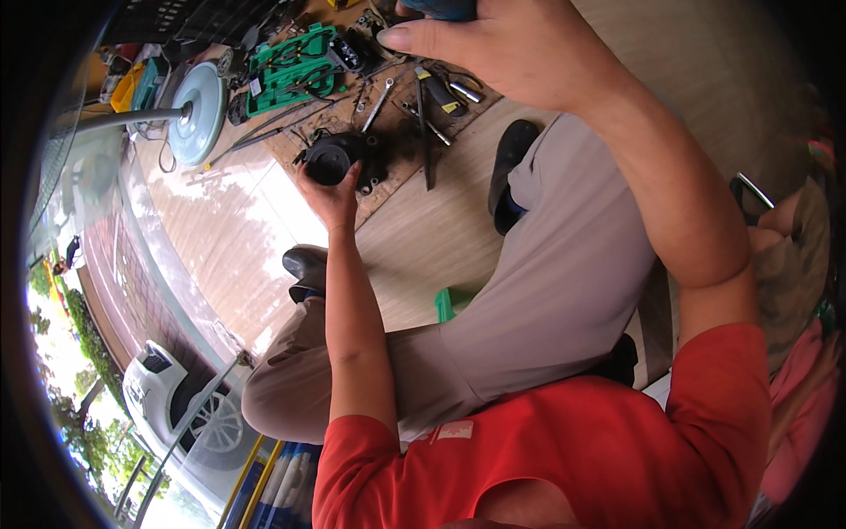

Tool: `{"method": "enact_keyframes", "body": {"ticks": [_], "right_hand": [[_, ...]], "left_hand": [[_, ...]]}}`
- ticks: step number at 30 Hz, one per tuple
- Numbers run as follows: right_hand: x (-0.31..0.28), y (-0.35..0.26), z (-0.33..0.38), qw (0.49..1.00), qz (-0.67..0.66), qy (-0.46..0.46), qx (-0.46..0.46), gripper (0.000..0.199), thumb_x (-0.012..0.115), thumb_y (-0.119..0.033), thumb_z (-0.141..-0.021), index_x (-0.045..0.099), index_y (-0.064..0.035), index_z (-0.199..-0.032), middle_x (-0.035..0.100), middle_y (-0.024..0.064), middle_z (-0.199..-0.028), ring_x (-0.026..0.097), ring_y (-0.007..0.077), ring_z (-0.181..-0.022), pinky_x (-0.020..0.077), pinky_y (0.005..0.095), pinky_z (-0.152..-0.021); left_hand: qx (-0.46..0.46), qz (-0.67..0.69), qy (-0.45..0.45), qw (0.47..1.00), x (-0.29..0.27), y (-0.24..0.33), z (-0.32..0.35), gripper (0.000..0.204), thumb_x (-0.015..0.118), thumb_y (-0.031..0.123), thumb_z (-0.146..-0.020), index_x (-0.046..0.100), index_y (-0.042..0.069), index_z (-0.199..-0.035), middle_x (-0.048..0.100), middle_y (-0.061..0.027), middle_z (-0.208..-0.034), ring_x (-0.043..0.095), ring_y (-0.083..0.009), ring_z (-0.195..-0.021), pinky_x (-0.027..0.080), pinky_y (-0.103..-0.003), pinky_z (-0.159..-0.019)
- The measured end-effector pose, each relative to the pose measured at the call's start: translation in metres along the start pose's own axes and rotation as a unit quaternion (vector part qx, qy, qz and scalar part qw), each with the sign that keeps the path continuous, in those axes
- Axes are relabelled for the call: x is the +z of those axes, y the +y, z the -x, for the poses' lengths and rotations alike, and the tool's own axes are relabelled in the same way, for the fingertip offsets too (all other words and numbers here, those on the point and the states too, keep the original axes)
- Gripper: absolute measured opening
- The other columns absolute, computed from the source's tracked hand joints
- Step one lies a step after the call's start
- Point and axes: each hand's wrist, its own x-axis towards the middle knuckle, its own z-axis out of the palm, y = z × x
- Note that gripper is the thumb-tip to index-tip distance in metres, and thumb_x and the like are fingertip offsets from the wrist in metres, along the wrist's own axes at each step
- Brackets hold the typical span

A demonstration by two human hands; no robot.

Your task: The person unscrews and removes components from a black automotive part using a screwdriver.

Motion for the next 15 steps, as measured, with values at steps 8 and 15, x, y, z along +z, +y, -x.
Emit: {"method": "enact_keyframes", "body": {"ticks": [8, 15], "right_hand": [[-0.004, -0.014, 0.005, 0.999, -0.011, -0.018, 0.038, 0.024, 0.072, -0.019, -0.09, 0.067, 0.0024, -0.1, 0.066, 0.007, -0.072, 0.063, 0.0161, -0.066, 0.0512, 0.0328, -0.064], [-0.007, -0.01, -0.005, 0.993, -0.056, -0.063, 0.086, 0.021, 0.071, -0.017, -0.091, 0.065, 0.0025, -0.097, 0.065, 0.0083, -0.072, 0.064, 0.0182, -0.065, 0.0515, 0.0354, -0.063]], "left_hand": [[-0.03, -0.002, -0.022, 0.999, -0.004, 0.001, 0.0, 0.098, 0.096, 0.03, -0.061, 0.042, -0.004, -0.136, 0.048, -0.0227, -0.136, 0.047, -0.0394, -0.13, 0.039, -0.044, -0.111], [-0.02, 0.003, -0.008, 1.0, -0.002, 0.002, 0.002, 0.097, 0.096, 0.032, -0.062, 0.043, -0.004, -0.135, 0.049, -0.0222, -0.134, 0.049, -0.0381, -0.126, 0.04, -0.043, -0.109]]}}
